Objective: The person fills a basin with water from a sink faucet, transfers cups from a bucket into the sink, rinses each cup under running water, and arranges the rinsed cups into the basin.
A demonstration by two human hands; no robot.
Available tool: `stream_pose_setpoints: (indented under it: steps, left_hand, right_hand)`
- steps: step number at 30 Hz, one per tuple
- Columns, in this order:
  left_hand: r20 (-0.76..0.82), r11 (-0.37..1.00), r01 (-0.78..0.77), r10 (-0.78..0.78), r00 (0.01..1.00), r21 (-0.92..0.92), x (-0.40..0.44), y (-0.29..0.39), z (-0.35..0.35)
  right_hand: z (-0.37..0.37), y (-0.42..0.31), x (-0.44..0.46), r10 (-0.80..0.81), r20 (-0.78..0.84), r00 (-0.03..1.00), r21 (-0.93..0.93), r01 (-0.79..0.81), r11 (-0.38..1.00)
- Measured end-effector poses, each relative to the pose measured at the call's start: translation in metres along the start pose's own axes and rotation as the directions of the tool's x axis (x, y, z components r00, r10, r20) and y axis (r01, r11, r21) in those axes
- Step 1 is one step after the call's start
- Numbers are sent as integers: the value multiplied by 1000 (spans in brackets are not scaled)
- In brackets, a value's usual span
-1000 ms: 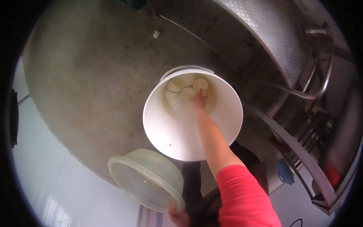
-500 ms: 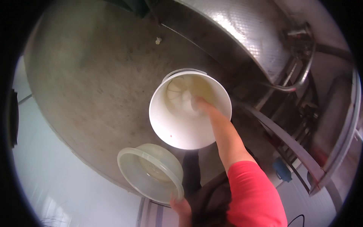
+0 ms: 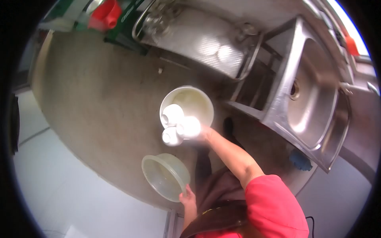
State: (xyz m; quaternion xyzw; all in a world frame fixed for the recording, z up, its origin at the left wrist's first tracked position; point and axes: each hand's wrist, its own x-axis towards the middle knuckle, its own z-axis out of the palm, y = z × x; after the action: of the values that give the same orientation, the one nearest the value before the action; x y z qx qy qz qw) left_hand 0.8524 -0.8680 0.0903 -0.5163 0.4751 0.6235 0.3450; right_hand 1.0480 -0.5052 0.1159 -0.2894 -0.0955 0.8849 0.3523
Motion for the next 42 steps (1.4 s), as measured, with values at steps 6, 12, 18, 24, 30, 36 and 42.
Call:
stream_pose_setpoints:
  steps: [6,12,18,24,30,36,42]
  left_hand:
    - [13,998,69,-69,998,0,-40,15,25]
    - [100,989,0,-15,995,146,-60,-8,43]
    - [69,987,3,-15,998,162,-81,-55,54]
    - [156,948,-60,11,988,312,-72,-70,54]
    - [192,932,-90,23,981,351,-56,-68,56]
    - [139,899,-122,69,988,420,-29,-35,39]
    - [117,856,-149,104,988,496,-5,-30,32]
  right_hand:
    - [0,-126,-163,-462,-58,885,-104,455,884]
    - [-80,-263,-328,-736,-349,581,-819,192,540]
    - [-230,-259,-305,-812,-367,455,-786,-618,9]
    - [-224,-249,-280,-754,-390,529,-802,-597,-5]
    - [-134,-256,-288,-870,-245,427,-525,-813,-251]
    - [48,-181,-193,-820,192,539,-928,-172,-330]
    - [-60,-6,5,-541,-62,839,-988,-130,-89]
